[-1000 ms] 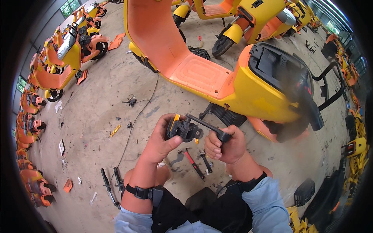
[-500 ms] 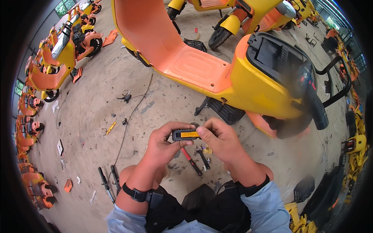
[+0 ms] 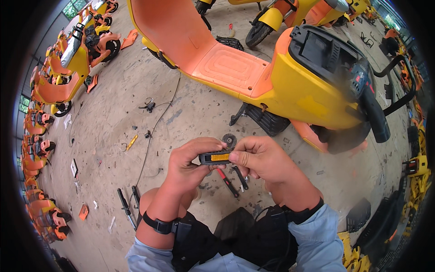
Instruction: The person repairs a scooter pedal by using a hammer and pliers to strike and adjust a metal component on the floor. They then handle a black pedal assembly and a small yellow pin to reassemble the part by hand.
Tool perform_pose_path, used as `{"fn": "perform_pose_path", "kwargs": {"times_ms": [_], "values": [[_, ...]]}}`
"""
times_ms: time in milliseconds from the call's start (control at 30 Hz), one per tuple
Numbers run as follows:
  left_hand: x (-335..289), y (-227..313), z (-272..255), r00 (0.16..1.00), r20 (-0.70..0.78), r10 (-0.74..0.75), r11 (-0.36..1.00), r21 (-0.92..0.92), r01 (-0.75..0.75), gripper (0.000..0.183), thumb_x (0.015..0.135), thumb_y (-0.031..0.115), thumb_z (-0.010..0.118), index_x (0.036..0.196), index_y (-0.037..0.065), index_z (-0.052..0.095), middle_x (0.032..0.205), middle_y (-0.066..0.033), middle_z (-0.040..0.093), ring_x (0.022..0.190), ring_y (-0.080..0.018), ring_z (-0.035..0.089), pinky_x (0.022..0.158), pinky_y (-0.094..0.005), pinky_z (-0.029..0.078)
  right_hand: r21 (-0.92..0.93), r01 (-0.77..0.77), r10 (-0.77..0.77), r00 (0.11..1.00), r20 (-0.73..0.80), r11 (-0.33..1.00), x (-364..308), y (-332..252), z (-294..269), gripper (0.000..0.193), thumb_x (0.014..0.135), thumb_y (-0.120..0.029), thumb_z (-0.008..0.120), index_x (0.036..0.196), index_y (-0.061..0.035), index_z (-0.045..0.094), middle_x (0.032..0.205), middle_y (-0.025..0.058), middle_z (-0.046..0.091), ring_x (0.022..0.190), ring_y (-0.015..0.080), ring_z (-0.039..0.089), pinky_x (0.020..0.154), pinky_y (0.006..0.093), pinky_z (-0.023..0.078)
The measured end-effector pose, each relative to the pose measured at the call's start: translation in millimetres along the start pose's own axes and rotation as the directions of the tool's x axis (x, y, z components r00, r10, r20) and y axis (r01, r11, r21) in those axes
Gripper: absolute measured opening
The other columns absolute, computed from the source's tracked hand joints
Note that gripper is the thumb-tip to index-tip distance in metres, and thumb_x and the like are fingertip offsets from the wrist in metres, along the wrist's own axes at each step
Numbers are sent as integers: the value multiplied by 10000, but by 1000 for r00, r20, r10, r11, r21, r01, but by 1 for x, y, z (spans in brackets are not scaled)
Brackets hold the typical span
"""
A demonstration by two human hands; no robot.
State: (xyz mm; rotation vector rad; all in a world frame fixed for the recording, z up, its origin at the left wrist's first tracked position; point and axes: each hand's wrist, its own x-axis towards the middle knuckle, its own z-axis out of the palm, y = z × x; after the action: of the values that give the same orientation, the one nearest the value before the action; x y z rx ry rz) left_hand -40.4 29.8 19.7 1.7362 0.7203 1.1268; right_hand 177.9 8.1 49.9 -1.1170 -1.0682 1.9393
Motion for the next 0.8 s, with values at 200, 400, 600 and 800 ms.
{"fn": "perform_pose_path", "kwargs": {"times_ms": [200, 400, 600, 800], "values": [[-4, 8, 1, 1000, 18, -21, 1000, -1, 21, 389, 694, 7, 853, 1038, 3, 672, 1068, -182, 697, 1010, -268, 680, 858, -363, 561, -16, 1, -1, 1000, 5, 1000, -9, -5, 3, 219, 958, -209, 651, 834, -31, 622, 624, 16, 600, 490, 60, 501, 435, 212, 376], [-11, 5, 2, 1000, 11, -23, 995, -95, 24, 395, 746, 16, 821, 1103, 12, 654, 1083, -183, 693, 1029, -282, 675, 887, -388, 558, -10, -3, 1, 983, -185, 1000, -24, -7, 6, 220, 963, -212, 640, 824, -42, 619, 606, 4, 583, 466, 61, 500, 412, 209, 379], [-37, 7, -123, 737, -673, -64, 883, -382, -272, 529, 842, 288, 756, 1271, 63, 544, 1237, -97, 624, 1132, -254, 602, 968, -418, 503, 223, 319, -228, 907, -355, 921, -48, -2, -35, 223, 982, -210, 610, 851, -30, 603, 620, 38, 578, 437, 109, 485, 403, 238, 389], [-7, 6, -63, 930, -261, -259, 745, -666, 20, 559, 767, 251, 848, 1188, 64, 531, 1101, -77, 602, 1083, -240, 576, 981, -388, 466, 141, 267, -237, 952, -196, 953, -9, 7, 0, 230, 992, -248, 600, 931, -27, 589, 683, 69, 591, 552, 128, 538, 504, 247, 446]]}}
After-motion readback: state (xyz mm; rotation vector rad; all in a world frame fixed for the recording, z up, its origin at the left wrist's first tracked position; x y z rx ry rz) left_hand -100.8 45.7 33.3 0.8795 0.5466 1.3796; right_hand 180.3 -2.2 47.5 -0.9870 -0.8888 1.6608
